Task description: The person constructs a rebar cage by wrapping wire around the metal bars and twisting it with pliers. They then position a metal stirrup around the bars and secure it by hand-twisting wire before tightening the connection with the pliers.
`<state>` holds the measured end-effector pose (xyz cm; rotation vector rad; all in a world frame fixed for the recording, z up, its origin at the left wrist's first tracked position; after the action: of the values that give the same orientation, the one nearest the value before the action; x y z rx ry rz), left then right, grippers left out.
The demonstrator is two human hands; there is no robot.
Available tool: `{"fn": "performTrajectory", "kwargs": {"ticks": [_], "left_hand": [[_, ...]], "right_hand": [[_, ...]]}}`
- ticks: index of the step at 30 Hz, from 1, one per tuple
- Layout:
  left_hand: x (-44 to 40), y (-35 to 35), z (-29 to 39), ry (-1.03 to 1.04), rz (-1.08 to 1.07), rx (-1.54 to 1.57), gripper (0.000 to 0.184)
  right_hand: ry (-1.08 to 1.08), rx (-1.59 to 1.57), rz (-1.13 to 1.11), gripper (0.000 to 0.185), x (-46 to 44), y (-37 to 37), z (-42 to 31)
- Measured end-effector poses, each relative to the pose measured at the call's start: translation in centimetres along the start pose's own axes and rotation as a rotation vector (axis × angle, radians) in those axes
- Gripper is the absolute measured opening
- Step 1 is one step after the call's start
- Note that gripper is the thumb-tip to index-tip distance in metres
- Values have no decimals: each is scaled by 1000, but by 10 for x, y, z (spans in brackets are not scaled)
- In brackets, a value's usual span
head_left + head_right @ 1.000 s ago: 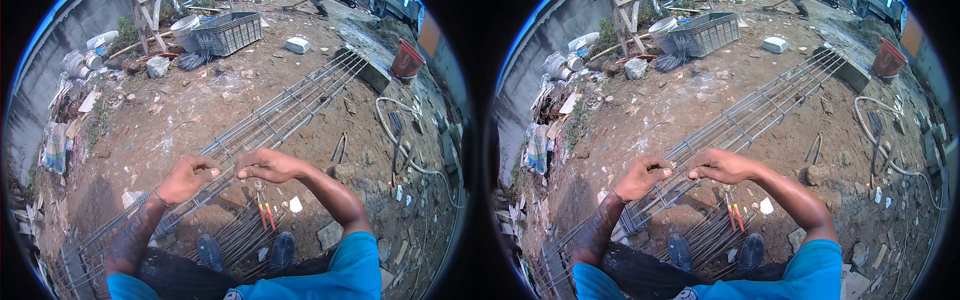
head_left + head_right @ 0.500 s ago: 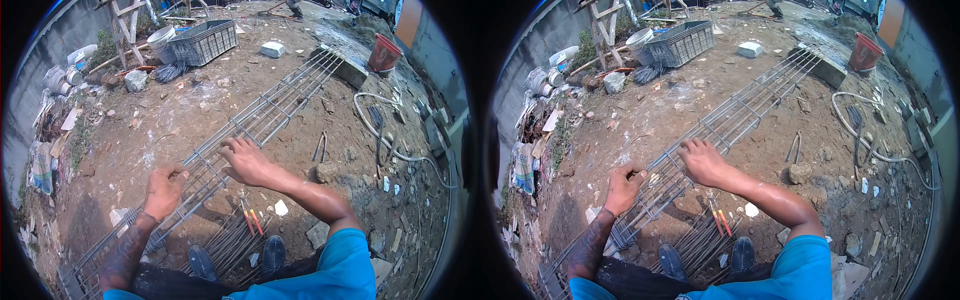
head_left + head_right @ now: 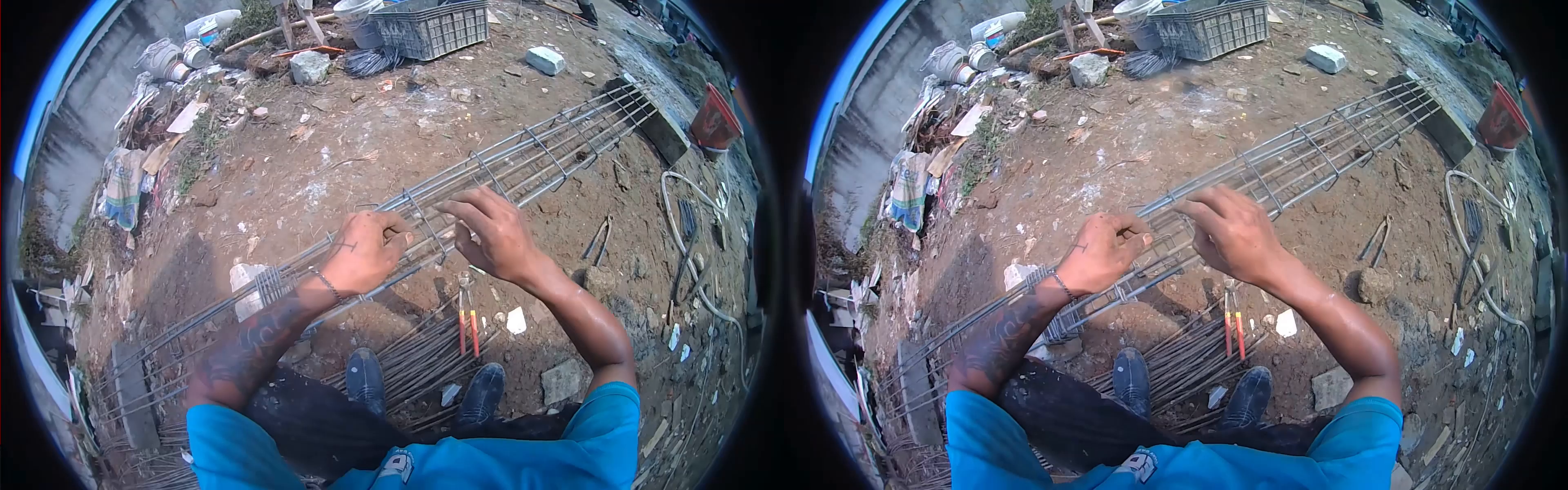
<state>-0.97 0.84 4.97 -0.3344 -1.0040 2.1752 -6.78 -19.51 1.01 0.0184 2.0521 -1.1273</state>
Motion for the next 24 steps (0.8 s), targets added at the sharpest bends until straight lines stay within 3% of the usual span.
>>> {"fn": "performTrajectory", "kwargs": {"ticks": [11, 18, 20, 24], "left_hand": [[-4, 6, 4, 40, -64, -11, 15], [-1, 11, 1, 152, -1, -188, 12], [0, 13, 5, 229, 41, -289, 14], [0, 12, 8, 195, -1, -263, 14]], "right_hand": [[-226, 291, -65, 22, 0, 17, -17], [-166, 275, -156, 16, 5, 26, -21], [64, 35, -233, 15, 5, 23, -17], [41, -14, -189, 14, 5, 21, -13]]}}
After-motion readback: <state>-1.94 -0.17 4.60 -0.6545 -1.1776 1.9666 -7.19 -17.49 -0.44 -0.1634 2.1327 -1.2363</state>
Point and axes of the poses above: each hand's wrist, its own x-axis away from the middle knuckle, its own y-axis out of the palm, z = x × y, the point moved 1 cm from there along -x, towards the middle knuckle, and after that the axes turned 6 degrees about -z, right-handed, at the moved point
